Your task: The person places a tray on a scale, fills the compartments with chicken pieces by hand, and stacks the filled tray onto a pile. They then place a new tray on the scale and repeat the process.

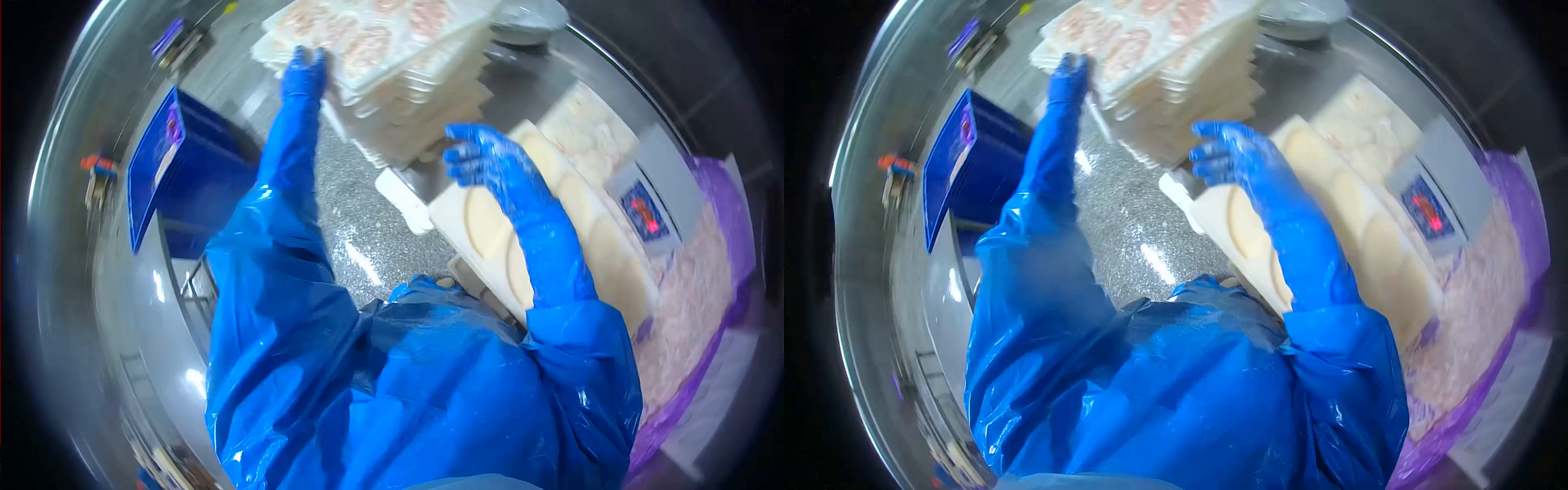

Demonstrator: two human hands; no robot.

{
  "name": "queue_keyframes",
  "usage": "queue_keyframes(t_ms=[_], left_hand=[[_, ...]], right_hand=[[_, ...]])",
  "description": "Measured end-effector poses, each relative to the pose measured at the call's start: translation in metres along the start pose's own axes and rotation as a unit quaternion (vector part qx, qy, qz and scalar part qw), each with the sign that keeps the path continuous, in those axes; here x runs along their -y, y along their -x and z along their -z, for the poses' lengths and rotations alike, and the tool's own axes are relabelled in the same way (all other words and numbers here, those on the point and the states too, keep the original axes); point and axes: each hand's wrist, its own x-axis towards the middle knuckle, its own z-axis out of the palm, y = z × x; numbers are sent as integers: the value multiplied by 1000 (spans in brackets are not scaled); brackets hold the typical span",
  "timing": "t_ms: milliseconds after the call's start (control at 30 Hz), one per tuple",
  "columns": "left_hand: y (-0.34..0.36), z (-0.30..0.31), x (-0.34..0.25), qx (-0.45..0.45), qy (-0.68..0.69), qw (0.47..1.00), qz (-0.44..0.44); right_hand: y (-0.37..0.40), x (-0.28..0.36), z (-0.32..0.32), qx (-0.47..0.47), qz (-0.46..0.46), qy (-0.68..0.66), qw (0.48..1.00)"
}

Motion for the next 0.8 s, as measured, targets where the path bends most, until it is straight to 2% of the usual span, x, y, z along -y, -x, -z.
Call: queue_keyframes(t_ms=[33, 67, 100, 133, 167, 200, 233, 267, 300, 367, 400, 433, 467, 500, 533, 567, 600, 633, 667, 733, 767, 800], left_hand=[[-4, -12, -14, 10, 12, 1000, -15], [19, 47, -49, 63, 53, 997, -10], [30, 101, -118, -14, 133, 982, 133], [39, 109, -123, -165, 28, 984, 62], [59, 135, -154, -192, 20, 981, 27], [82, 136, -179, -271, 3, 961, -57], [97, 149, -217, -293, 94, 937, -165], [117, 160, -259, -277, 141, 919, -243], [141, 166, -300, -229, 199, 898, -318], [185, 161, -378, -103, 347, 830, -425], [212, 163, -418, -30, 392, 798, -457], [243, 170, -456, 38, 424, 764, -484], [270, 155, -496, 114, 472, 719, -497], [300, 150, -535, 172, 513, 670, -509], [328, 154, -575, 198, 495, 632, -562], [358, 148, -618, 216, 547, 533, -608], [388, 144, -656, 299, 559, 452, -628], [420, 134, -693, 379, 517, 411, -648], [459, 120, -728, 347, 473, 429, -687], [515, 118, -776, 310, 304, 534, -725], [532, 111, -799, 309, 302, 529, -730], [547, 104, -820, 339, 252, 542, -727]], right_hand=[[23, -3, -2, -35, -43, -2, 998], [54, 8, -9, -83, -47, 7, 995], [101, 4, 34, -84, 27, -1, 996], [132, -7, 53, -102, 73, -13, 992], [167, -10, 88, -130, 79, -9, 988], [214, -16, 121, -189, 43, -59, 979], [258, -21, 139, -253, 18, -110, 961], [301, -20, 142, -351, 26, -66, 934], [348, -15, 145, -450, 23, -18, 893], [453, -42, 161, -610, 114, 32, 783], [517, -67, 179, -656, 69, 271, 701], [567, -90, 194, -647, 8, 490, 584], [582, -107, 204, -656, -13, 483, 580], [598, -120, 212, -647, -89, 581, 487], [613, -125, 217, -621, -165, 664, 384], [615, -119, 218, -629, -169, 657, 379], [601, -100, 212, -664, -175, 591, 423], [599, -90, 214, -694, -177, 522, 464], [610, -91, 226, -701, -177, 517, 458], [623, -101, 253, -650, -157, 565, 484], [627, -108, 259, -655, -158, 561, 481], [631, -115, 265, -631, -128, 570, 510]])
